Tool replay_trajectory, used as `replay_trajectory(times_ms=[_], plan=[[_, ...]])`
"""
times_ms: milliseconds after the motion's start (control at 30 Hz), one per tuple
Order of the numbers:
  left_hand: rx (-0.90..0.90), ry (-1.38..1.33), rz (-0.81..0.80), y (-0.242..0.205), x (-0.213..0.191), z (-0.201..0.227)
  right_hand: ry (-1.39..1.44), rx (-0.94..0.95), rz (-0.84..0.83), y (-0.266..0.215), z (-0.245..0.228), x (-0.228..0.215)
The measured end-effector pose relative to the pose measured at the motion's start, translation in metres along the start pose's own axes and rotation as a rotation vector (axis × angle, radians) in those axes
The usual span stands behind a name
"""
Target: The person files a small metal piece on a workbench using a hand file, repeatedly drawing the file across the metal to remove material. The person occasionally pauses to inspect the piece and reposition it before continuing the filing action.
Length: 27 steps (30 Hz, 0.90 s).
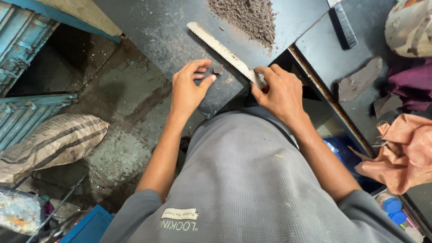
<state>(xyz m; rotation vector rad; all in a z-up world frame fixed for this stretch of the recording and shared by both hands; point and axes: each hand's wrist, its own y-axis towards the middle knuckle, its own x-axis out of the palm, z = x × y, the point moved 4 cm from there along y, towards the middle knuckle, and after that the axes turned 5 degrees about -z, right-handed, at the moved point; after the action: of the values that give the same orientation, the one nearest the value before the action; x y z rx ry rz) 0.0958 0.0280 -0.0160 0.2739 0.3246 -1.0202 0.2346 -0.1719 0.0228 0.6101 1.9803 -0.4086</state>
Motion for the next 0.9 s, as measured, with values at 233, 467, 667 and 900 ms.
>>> replay_trajectory(times_ms=[233, 467, 667, 900], plan=[[-0.132, 0.192, 0.046, 0.002, 0.01, 0.006, -0.044, -0.002, -0.12, 0.002, 0.003, -0.002], [-0.092, 0.272, -0.016, 0.005, 0.024, 0.025, -0.019, -0.006, -0.183, 0.004, 0.009, -0.01], [0.087, 0.339, 0.038, -0.005, 0.04, 0.037, -0.015, 0.019, -0.225, 0.001, 0.01, -0.011], [0.105, 0.372, 0.07, -0.027, 0.044, 0.042, -0.011, -0.005, -0.201, -0.013, 0.02, -0.014]])
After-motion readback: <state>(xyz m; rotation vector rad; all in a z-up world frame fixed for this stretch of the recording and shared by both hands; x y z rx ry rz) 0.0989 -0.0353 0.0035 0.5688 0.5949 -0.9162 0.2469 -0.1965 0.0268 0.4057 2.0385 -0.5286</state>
